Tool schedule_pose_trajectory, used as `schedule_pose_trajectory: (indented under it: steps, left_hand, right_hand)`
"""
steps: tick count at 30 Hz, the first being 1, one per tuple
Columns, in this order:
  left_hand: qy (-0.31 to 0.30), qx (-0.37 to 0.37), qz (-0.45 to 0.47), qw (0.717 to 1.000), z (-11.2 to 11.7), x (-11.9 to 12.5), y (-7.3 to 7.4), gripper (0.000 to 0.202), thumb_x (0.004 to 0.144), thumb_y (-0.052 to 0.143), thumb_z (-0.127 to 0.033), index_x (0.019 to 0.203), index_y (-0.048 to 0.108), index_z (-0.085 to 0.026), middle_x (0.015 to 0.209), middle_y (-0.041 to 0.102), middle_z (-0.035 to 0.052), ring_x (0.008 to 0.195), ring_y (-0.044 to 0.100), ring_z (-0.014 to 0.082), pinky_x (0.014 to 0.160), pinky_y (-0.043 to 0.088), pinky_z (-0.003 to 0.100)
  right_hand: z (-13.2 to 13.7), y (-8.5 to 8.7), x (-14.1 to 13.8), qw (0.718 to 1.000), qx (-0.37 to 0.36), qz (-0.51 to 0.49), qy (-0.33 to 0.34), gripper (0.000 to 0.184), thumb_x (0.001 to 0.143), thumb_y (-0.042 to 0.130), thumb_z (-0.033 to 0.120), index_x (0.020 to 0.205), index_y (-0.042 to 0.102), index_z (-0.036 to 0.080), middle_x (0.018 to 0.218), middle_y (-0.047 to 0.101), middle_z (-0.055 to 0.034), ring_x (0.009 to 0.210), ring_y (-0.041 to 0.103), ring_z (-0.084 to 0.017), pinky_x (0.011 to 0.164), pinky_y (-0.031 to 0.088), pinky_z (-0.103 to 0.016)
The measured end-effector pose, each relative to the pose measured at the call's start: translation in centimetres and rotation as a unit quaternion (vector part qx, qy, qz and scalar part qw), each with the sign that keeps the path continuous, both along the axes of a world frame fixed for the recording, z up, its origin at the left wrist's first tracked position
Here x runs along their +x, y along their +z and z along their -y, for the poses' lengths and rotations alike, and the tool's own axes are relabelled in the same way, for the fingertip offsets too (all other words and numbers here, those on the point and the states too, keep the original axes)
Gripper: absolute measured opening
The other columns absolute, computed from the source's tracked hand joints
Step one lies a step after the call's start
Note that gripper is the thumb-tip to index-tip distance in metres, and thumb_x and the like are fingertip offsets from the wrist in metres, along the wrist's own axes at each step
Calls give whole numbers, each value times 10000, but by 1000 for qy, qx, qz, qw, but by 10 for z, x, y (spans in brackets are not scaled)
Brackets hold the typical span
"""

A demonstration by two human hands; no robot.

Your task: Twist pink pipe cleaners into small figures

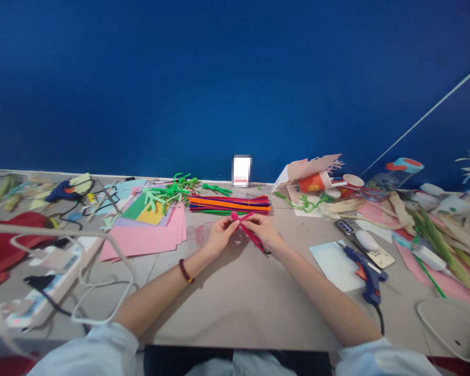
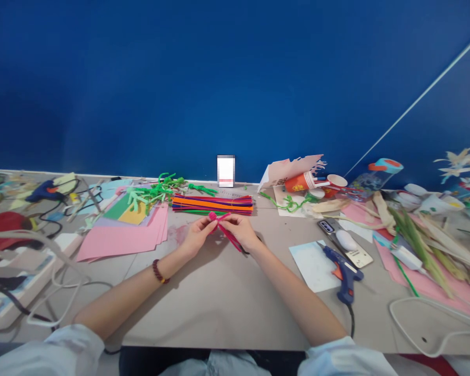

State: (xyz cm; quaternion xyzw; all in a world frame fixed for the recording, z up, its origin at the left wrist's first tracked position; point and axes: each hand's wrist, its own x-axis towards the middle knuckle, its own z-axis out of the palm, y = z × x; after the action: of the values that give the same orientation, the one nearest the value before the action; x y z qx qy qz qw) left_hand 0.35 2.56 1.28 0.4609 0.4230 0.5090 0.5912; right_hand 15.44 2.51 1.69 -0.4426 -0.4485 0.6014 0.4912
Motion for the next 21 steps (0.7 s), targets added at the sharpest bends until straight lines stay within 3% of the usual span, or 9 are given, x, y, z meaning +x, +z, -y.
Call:
schedule_pose_trajectory:
  steps: [11, 21]
  left_hand:
    - [26, 3, -5, 1000, 0, 0, -2, 248, 633, 741, -360, 705, 646, -143, 615, 576, -20, 559, 458, 87, 558, 372, 217]
    - [21, 11, 3, 1000, -1, 1, -1, 282, 623, 743, -396, 723, 644, -151, 620, 564, -21, 561, 449, 88, 558, 373, 216]
  right_hand:
    - [0, 1, -3, 999, -11, -25, -24, 220, 589, 772, 356, 696, 688, 183, 656, 647, 8, 487, 521, -91, 477, 440, -235]
    - [0, -2, -2, 998, -31, -59, 5, 184, 606, 764, 342, 688, 689, 194, 644, 656, 9, 534, 558, -111, 552, 472, -251]
